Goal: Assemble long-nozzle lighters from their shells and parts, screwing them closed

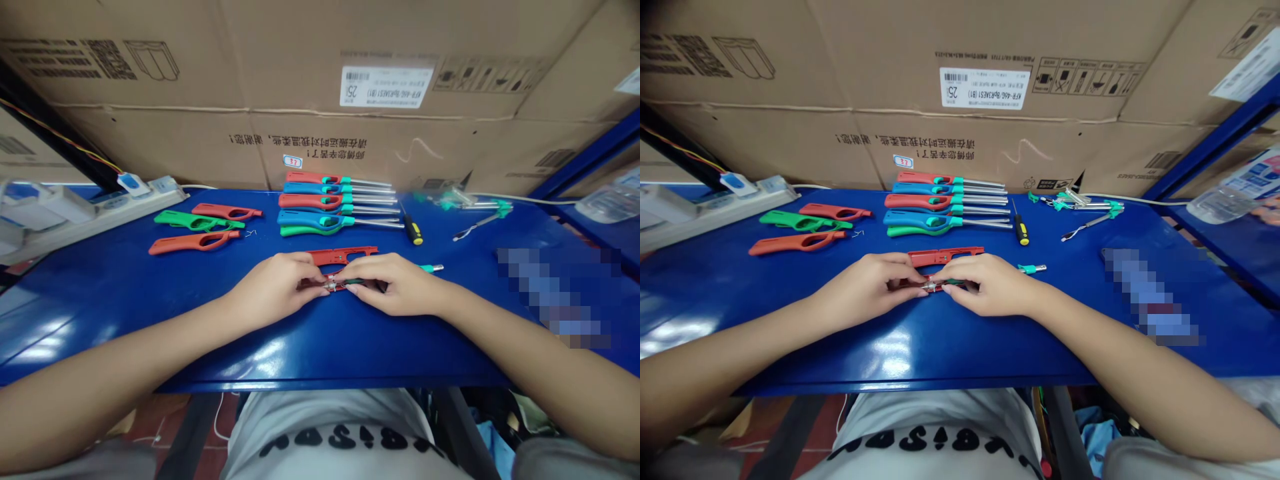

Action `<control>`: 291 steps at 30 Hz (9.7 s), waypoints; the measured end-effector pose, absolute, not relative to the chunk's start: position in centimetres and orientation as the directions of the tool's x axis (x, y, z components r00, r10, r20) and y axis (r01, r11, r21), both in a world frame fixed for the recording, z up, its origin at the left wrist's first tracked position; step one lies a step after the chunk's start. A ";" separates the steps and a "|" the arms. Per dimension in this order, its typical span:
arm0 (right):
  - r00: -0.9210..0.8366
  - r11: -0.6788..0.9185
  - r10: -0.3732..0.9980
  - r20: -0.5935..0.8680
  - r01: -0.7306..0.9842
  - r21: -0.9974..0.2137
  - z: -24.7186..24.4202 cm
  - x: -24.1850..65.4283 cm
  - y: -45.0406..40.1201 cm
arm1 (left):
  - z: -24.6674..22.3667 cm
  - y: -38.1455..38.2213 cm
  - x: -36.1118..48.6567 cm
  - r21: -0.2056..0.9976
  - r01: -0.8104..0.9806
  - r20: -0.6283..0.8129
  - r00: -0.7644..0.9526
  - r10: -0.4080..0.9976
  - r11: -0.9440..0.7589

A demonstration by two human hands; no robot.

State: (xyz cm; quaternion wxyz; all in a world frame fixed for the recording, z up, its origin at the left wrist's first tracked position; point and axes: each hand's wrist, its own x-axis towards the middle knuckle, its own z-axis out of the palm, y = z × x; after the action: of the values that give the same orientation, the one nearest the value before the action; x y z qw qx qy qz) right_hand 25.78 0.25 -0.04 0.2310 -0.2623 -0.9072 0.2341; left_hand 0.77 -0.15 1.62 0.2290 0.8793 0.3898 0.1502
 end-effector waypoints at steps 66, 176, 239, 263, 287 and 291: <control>-0.686 0.587 0.719 0.113 0.511 -0.629 0.8 27.1 0.9 | 1.1 -0.1 0.7 0.486 0.577 0.187 0.665 0.723 -0.657; -0.732 0.768 0.632 0.255 0.635 -0.082 1.0 27.4 0.6 | 1.0 0.5 0.5 -0.061 0.665 0.194 0.740 0.644 -0.745; -0.517 0.493 0.833 0.196 0.855 0.159 1.6 30.8 3.0 | 1.1 2.5 -0.9 -0.018 0.713 0.258 0.680 0.686 -0.701; -0.749 0.817 0.566 0.345 0.566 -0.110 1.1 29.6 2.8 | 0.6 1.7 -0.4 0.318 0.586 0.257 0.703 0.663 -0.745; -0.769 0.802 0.596 0.231 0.583 -0.129 0.3 28.2 2.1 | 0.9 1.4 -0.2 0.295 0.619 0.153 0.721 0.676 -0.728; -0.738 0.759 0.650 0.183 0.641 -0.112 1.1 28.3 1.9 | 1.7 1.6 -0.4 0.244 0.583 0.148 0.767 0.624 -0.775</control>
State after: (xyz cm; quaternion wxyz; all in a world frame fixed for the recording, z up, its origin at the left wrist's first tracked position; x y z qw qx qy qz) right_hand 28.29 1.86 1.07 0.1057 -0.3464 -0.9319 0.0207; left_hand -0.44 1.61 1.71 0.0922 0.9355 0.3225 0.1109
